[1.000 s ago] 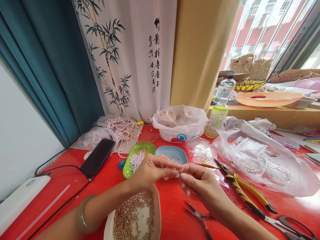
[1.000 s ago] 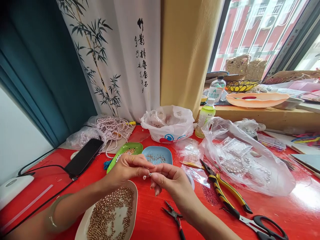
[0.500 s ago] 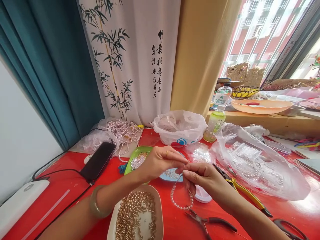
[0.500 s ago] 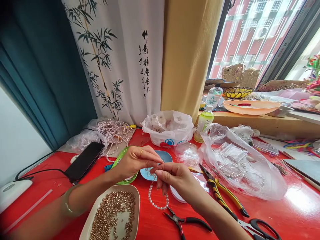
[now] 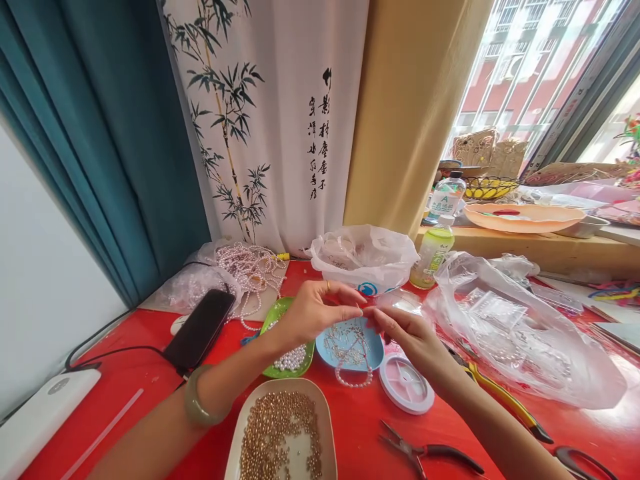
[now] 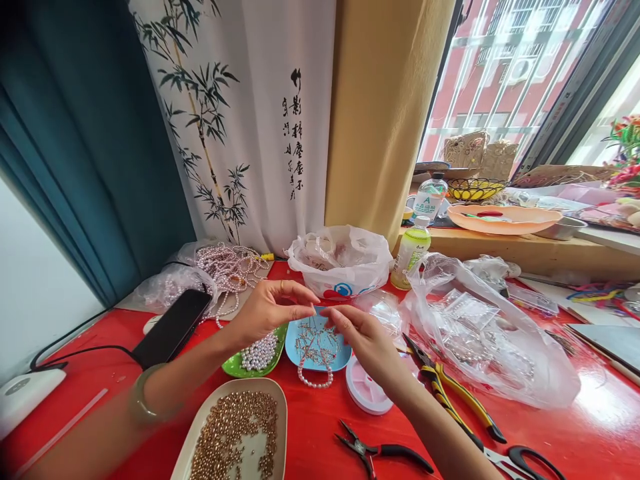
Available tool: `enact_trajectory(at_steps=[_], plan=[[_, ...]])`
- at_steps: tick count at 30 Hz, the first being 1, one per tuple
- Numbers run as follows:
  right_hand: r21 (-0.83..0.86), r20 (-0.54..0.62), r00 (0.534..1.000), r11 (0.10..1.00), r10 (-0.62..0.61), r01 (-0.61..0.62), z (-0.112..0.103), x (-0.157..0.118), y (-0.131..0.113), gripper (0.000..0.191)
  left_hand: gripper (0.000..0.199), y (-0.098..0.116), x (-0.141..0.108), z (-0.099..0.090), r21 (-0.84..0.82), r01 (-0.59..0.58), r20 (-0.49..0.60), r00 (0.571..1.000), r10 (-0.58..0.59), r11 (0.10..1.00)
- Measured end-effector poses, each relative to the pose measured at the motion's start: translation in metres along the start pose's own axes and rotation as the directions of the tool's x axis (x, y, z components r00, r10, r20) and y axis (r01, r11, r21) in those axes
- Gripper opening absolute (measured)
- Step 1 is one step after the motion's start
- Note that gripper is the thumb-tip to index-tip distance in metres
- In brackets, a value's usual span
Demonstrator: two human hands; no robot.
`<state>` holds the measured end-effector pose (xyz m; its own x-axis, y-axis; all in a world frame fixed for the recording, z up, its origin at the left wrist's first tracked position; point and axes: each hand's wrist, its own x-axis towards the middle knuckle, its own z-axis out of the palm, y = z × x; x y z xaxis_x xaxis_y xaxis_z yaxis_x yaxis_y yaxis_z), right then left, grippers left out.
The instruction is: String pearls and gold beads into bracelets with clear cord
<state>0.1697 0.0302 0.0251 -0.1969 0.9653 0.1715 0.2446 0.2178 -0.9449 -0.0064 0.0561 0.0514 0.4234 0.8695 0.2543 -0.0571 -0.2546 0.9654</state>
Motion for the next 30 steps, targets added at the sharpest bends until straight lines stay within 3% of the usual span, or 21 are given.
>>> enact_trajectory(at_steps=[5,8,11,15,19,22,26,30], plan=[[0.326,0.22,0.975,0.944,-0.029,-0.045,0.015,0.0,-0.007,0.029,0.014,-0.001,0.004,-0.004,0.207,-0.046,-0.043,0.998,0.056,0.977],[0.402,0.238,0.971,0.913,-0.035,-0.066,0.022,0.002,-0.008,0.027,0.016,-0.002,0.004,-0.009,0.296,-0.078,-0.054,0.994,0.098,0.952],[0.244,0.19,0.982,0.969,-0.022,-0.025,0.027,0.002,-0.01,0.028,0.014,-0.002,0.003,-0.016,0.314,-0.065,-0.055,0.995,0.087,0.947],[-0.147,0.076,0.995,0.986,-0.062,0.073,0.035,0.001,-0.014,0.022,0.009,-0.004,0.002,-0.025,0.329,-0.034,-0.064,0.996,0.059,0.944],[-0.494,0.011,0.977,0.848,-0.213,0.19,0.041,0.0,-0.011,0.023,0.008,-0.007,0.002,-0.034,0.284,0.032,-0.054,0.998,-0.018,0.958],[-0.641,0.046,0.949,0.719,-0.311,0.267,0.043,0.002,-0.004,0.025,0.007,-0.012,0.001,-0.039,0.251,0.086,-0.037,0.996,-0.079,0.964],[-0.765,0.178,0.931,0.551,-0.318,0.334,0.045,0.005,0.009,0.028,0.009,-0.025,0.001,-0.047,0.275,0.118,-0.005,0.993,-0.121,0.954],[-0.812,0.206,0.942,0.491,-0.265,0.316,0.043,0.01,0.021,0.028,0.011,-0.04,0.002,-0.066,0.453,0.143,0.03,0.984,-0.175,0.88]])
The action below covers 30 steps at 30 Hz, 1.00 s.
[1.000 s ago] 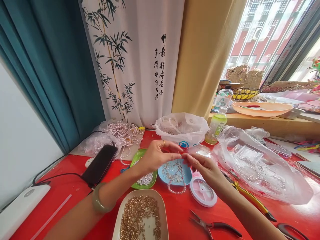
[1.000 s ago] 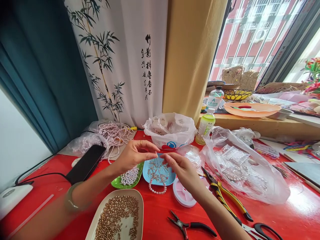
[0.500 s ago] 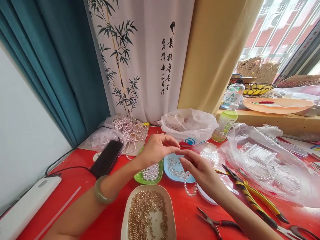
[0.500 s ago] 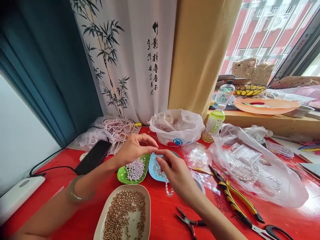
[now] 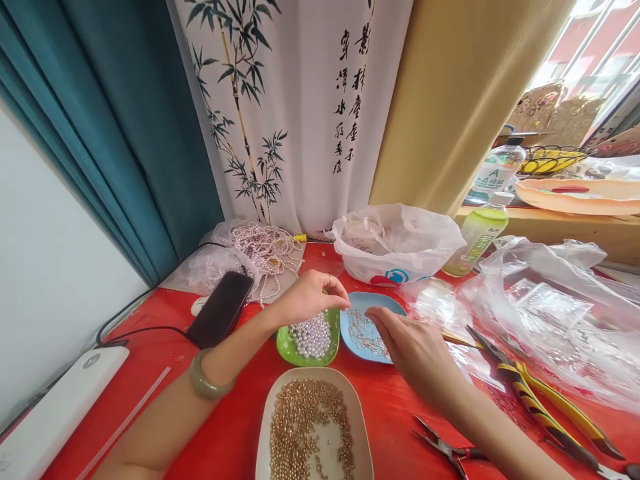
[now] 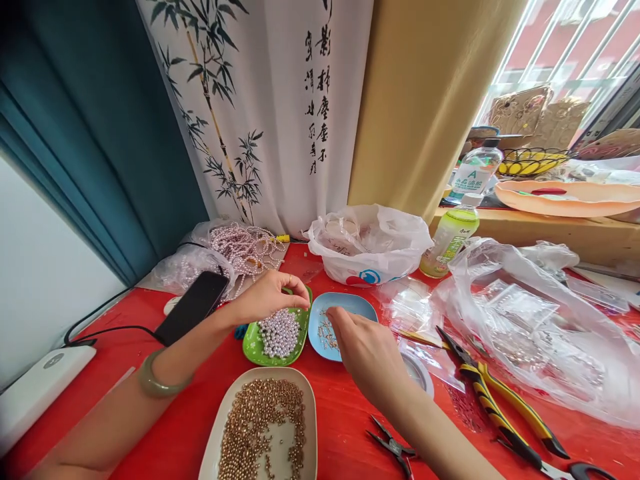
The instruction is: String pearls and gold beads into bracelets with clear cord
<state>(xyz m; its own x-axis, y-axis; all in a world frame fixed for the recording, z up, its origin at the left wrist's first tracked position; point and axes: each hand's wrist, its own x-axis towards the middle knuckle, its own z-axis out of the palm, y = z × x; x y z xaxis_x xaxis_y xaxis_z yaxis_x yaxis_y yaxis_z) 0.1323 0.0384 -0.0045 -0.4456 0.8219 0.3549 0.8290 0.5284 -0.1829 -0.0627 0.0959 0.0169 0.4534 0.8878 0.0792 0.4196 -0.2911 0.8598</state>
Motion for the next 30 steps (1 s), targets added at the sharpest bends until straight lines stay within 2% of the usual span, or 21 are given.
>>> enact_trajectory(at_steps=[3,4,7,9,10,12,13,14,16,18,20,22,26,30], plan=[[0.009,-0.002,0.996,0.996,0.086,-0.086,0.003,0.002,0.007,0.029,0.013,-0.018,0.004,-0.015,0.337,0.054,-0.03,0.998,-0.046,0.94],[0.022,-0.001,0.993,0.993,0.117,-0.117,0.003,0.003,0.009,0.029,0.012,-0.024,0.006,-0.02,0.392,0.066,-0.028,0.998,-0.06,0.918],[0.081,0.01,0.982,0.978,0.19,-0.191,0.0,0.006,0.01,0.028,0.01,-0.032,0.007,-0.03,0.429,0.056,0.054,0.995,-0.088,0.902],[0.138,0.022,0.977,0.967,0.213,-0.214,-0.004,0.008,0.008,0.025,0.008,-0.029,0.005,-0.032,0.403,-0.002,0.21,0.974,-0.09,0.915],[0.178,0.042,0.975,0.959,0.216,-0.22,-0.007,0.008,0.005,0.023,0.007,-0.026,0.002,-0.031,0.381,-0.044,0.315,0.945,-0.085,0.924],[0.289,0.161,0.971,0.932,0.178,-0.219,-0.012,0.007,-0.004,0.022,0.008,-0.017,-0.004,-0.028,0.316,-0.181,0.583,0.812,-0.04,0.931],[0.362,0.263,0.956,0.906,0.128,-0.221,-0.015,0.005,-0.01,0.023,0.009,-0.013,-0.007,-0.026,0.309,-0.233,0.655,0.755,-0.029,0.922],[0.432,0.374,0.926,0.874,0.051,-0.222,-0.016,0.002,-0.016,0.024,0.008,-0.009,-0.01,-0.023,0.332,-0.28,0.694,0.719,-0.033,0.901],[0.508,0.525,0.844,0.836,-0.11,-0.207,-0.017,-0.004,-0.029,0.024,0.007,-0.004,-0.015,-0.019,0.46,-0.347,0.693,0.715,-0.087,0.817],[0.487,0.549,0.806,0.868,-0.219,-0.095,-0.014,-0.01,-0.038,0.022,0.009,-0.002,-0.019,-0.014,0.58,-0.378,0.658,0.74,-0.142,0.721],[0.43,0.534,0.802,0.903,-0.267,0.014,-0.01,-0.014,-0.043,0.022,0.01,-0.002,-0.022,-0.01,0.63,-0.394,0.633,0.76,-0.148,0.67],[0.39,0.52,0.812,0.919,-0.266,0.051,-0.007,-0.016,-0.044,0.022,0.008,-0.002,-0.024,-0.006,0.61,-0.423,0.642,0.759,-0.106,0.67],[0.39,0.492,0.844,0.921,-0.213,0.005,-0.008,-0.016,-0.042,0.022,0.005,0.003,-0.031,0.004,0.526,-0.506,0.702,0.712,-0.013,0.684],[0.346,0.508,0.844,0.938,-0.172,-0.017,-0.01,-0.015,-0.042,0.022,0.007,0.008,-0.041,0.013,0.548,-0.546,0.72,0.694,-0.025,0.633]])
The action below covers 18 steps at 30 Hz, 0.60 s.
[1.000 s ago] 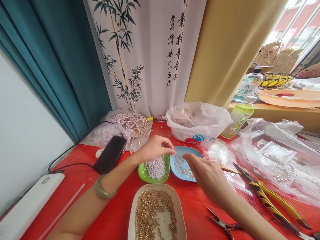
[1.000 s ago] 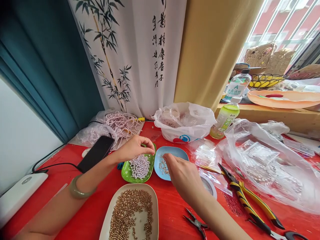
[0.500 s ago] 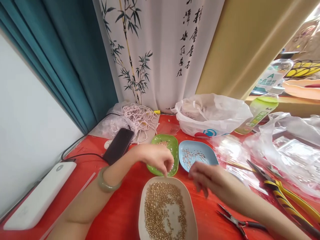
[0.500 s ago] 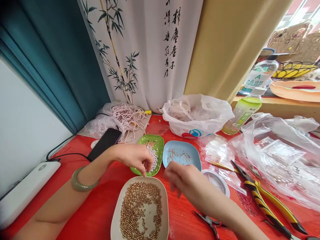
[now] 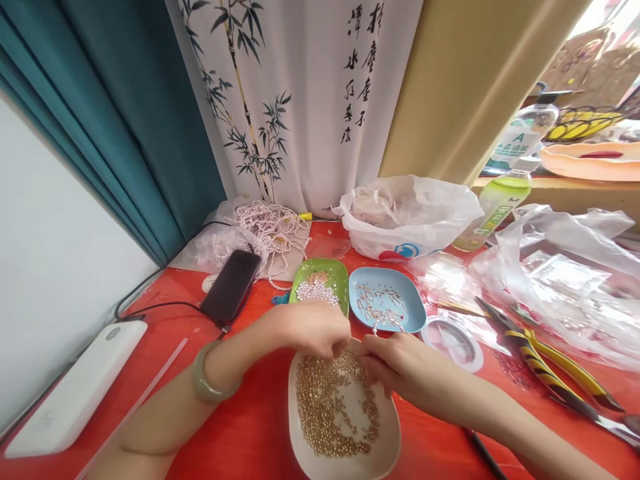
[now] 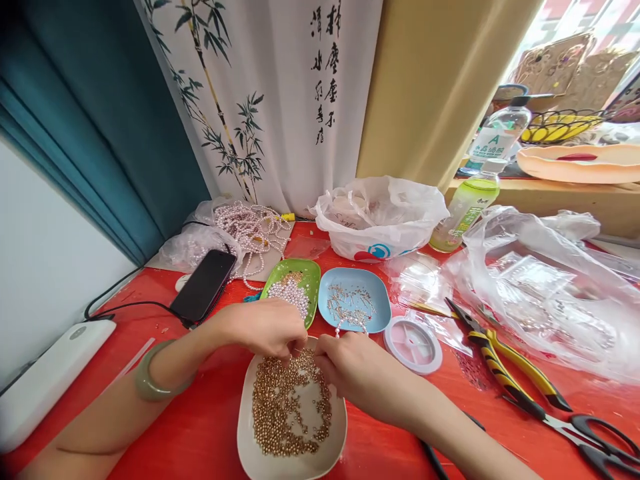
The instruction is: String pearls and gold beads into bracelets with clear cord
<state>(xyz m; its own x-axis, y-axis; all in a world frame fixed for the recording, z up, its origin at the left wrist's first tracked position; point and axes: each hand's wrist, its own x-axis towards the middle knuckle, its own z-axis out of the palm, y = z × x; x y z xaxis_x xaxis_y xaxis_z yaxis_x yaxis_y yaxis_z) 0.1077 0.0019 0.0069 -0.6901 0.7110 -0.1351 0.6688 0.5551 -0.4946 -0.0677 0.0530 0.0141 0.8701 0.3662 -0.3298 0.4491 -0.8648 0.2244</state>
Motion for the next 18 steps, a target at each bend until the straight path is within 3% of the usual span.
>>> enact_trajectory(at_steps=[5,9,18], plan=[[-0.064,0.018,0.999,0.997,-0.039,0.04,-0.005,-0.001,0.001,0.019,0.007,0.011,0.0,0.009,0.12,0.037,-0.004,0.999,-0.037,0.992],[-0.045,0.049,0.999,0.999,0.024,-0.021,-0.011,-0.002,0.004,0.021,0.006,0.014,0.004,0.016,0.164,0.084,-0.068,0.995,-0.074,0.983],[-0.077,-0.041,0.998,0.996,0.038,-0.041,-0.019,-0.005,0.007,0.024,0.008,0.008,0.009,0.022,0.14,0.084,-0.119,0.991,-0.068,0.987]])
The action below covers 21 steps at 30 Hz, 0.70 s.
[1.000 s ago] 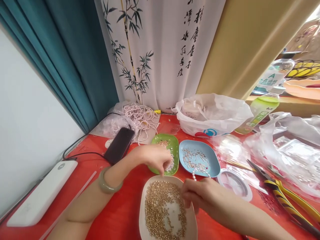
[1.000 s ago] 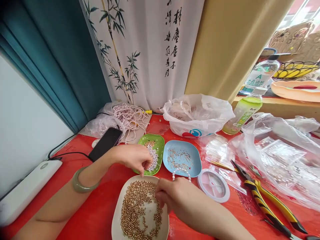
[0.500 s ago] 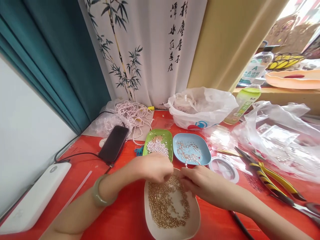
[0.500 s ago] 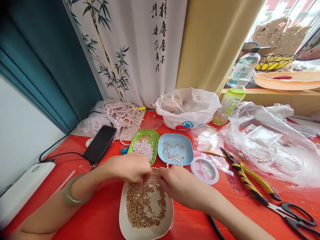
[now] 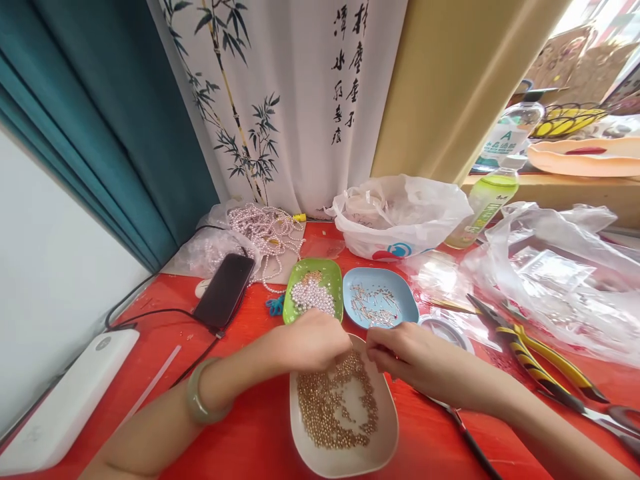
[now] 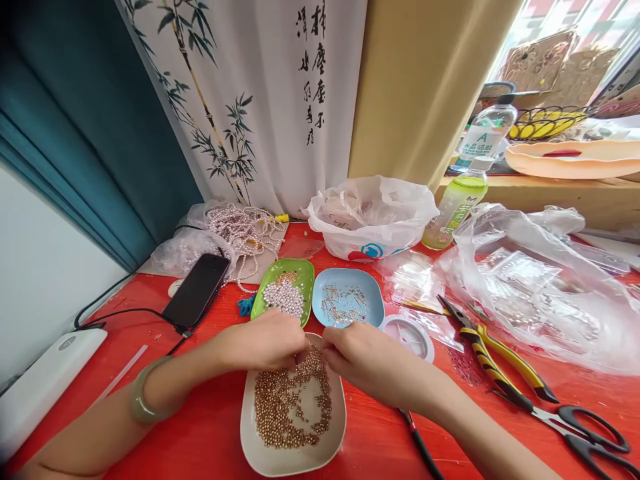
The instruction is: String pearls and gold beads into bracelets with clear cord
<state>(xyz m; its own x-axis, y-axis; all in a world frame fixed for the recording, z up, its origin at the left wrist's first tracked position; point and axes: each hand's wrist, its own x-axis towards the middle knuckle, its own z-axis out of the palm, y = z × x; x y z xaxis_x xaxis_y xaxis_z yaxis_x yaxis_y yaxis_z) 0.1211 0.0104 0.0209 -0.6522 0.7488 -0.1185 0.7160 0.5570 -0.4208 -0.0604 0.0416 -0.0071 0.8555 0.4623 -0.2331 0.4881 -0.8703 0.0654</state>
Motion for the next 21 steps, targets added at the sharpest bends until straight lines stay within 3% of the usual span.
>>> enact_trajectory(at_steps=[6,15,21], plan=[[0.01,-0.003,1.0,1.0,0.01,-0.01,-0.006,-0.005,0.004,0.021,0.007,-0.009,-0.002,-0.008,-0.21,-0.042,0.008,0.999,0.045,0.977],[0.13,0.041,0.992,0.984,0.12,-0.125,-0.012,-0.004,0.003,0.019,0.015,-0.015,-0.002,-0.008,-0.272,-0.007,0.082,0.996,0.031,0.962],[0.166,0.061,0.993,0.98,0.101,-0.11,-0.006,-0.003,0.003,0.016,0.009,-0.01,-0.008,-0.013,-0.107,-0.03,0.08,0.996,0.038,0.994]])
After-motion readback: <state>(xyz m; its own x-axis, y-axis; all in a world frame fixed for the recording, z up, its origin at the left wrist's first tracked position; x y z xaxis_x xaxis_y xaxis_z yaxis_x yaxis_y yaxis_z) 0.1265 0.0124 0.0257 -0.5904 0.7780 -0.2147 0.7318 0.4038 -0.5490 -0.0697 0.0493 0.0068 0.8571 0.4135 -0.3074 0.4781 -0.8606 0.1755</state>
